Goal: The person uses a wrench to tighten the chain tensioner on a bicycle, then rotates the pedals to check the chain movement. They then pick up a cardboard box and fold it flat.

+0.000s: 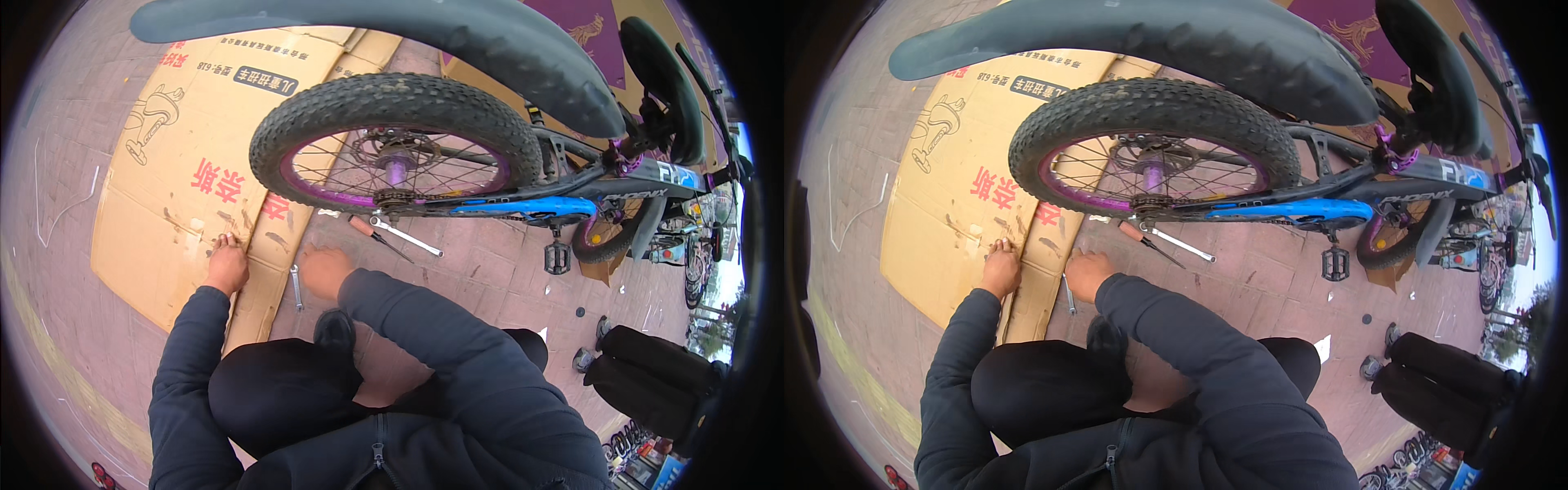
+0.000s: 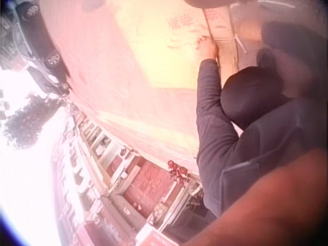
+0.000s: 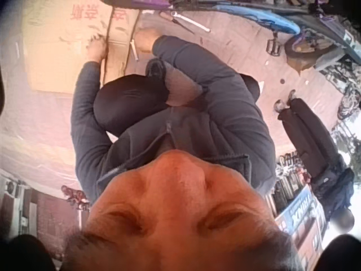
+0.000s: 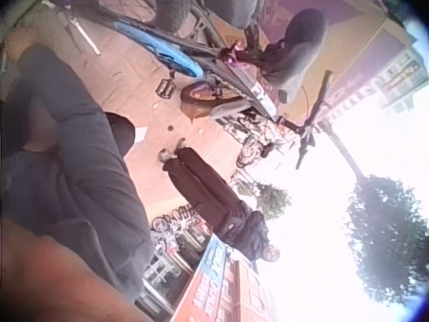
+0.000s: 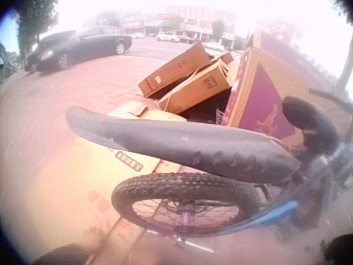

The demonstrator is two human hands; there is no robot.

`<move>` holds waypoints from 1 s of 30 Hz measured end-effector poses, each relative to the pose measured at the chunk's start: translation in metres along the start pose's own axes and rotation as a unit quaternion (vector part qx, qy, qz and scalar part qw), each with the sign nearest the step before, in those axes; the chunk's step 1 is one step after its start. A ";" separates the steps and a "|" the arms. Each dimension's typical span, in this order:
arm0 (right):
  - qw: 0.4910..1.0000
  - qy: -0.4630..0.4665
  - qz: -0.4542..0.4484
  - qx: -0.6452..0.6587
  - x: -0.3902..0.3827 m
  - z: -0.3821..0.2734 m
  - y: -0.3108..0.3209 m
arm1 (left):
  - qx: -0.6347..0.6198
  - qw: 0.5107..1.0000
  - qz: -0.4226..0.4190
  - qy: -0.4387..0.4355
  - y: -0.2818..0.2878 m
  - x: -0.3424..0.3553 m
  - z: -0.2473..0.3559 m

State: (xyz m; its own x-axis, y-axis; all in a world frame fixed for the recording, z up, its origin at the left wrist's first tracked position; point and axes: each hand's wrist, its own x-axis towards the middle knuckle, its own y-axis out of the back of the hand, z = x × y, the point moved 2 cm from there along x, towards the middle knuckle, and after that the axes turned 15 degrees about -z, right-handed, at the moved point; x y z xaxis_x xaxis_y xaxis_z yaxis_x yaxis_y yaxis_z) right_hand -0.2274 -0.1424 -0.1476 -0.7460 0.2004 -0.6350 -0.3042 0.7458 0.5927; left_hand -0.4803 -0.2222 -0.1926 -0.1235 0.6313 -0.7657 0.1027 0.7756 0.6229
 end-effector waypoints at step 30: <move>0.822 -0.482 0.259 0.156 -0.397 0.311 -0.053 | -0.256 0.827 0.460 -0.195 0.296 -0.097 0.263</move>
State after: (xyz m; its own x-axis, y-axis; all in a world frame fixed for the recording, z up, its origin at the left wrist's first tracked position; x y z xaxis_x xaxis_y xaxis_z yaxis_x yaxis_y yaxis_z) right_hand 0.2696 -0.0640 -0.0810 0.1354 0.8411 -0.5237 0.1859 0.4976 0.8473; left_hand -0.1784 -0.0541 0.0239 0.1128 0.9837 0.1398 -0.4682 -0.0715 0.8807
